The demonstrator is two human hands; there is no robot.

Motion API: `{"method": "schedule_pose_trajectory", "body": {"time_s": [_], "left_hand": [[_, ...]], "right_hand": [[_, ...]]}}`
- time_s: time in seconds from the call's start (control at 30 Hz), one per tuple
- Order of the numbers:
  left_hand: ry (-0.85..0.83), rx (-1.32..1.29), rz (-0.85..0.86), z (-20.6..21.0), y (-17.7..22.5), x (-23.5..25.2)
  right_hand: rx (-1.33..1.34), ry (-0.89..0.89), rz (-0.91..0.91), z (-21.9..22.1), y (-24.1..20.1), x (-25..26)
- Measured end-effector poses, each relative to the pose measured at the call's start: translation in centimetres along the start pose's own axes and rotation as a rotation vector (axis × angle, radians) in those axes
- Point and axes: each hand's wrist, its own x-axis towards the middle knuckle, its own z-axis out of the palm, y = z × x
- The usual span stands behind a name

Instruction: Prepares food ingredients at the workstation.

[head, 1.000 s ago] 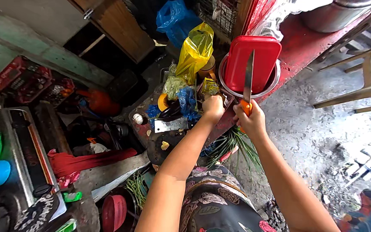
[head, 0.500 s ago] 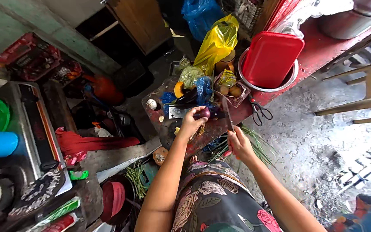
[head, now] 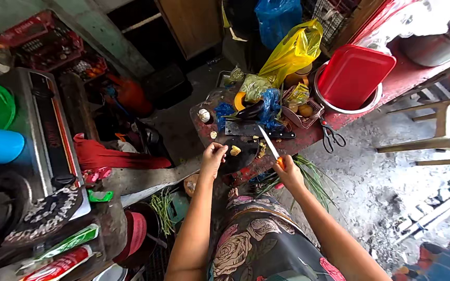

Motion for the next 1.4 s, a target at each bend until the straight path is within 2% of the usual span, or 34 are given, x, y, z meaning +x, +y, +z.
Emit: {"method": "schedule_pose_trajectory", "body": {"time_s": [0.13, 0.23, 0.37, 0.53, 0.67, 0.8, 0.87, 1.0, 1.1, 1.2, 1.27, 1.4], "left_hand": [[0.031, 0.418, 0.193, 0.9, 1.3, 3.1], [0.03, 0.607, 0.329, 2.5, 3.8, 5.2], [-0.042, 0.943, 0.296, 5.5, 5.9, 7.8], [-0.089, 1.156, 0.311, 7.7, 5.5, 10.3], [-0.091, 1.163, 0.369, 7.6, 6.6, 10.8], [-0.029, 0.981, 0.369, 5.8, 7.7, 9.7], [0.034, 0.945, 0.282, 4.5, 8.2, 8.9], [0.095, 1.049, -0.007, 3.1, 7.8, 8.6], [0.125, 1.065, -0.09, 3.2, 7.4, 8.6], [0.149, 1.062, -0.1, 3.6, 7.0, 8.5], [0.158, 1.053, -0.084, 3.6, 6.8, 8.3], [0.211, 0.967, -0.031, 3.0, 6.2, 7.4]], "right_hand": [[-0.184, 0.212, -0.089, -1.0, -0.5, 2.9], [-0.242, 0.217, -0.172, -1.3, -1.0, 6.6], [-0.3, 0.131, -0.226, -0.9, -1.4, 9.9], [-0.342, 0.136, -0.221, -1.7, -1.8, 9.8], [-0.333, 0.17, -0.255, -3.1, -0.1, 8.1], [-0.277, 0.201, -0.238, -4.5, 3.1, 7.0], [-0.216, 0.214, -0.239, -4.8, 4.6, 7.1], [-0.087, 0.206, -0.174, -5.3, 6.4, 7.3], [-0.083, 0.161, -0.06, -5.7, 5.8, 6.6], [-0.084, 0.073, 0.048, -5.8, 5.3, 6.1], [-0.047, 0.004, 0.051, -5.9, 5.3, 5.7], [0.247, -0.039, 0.058, -6.1, 7.1, 5.4]]}}
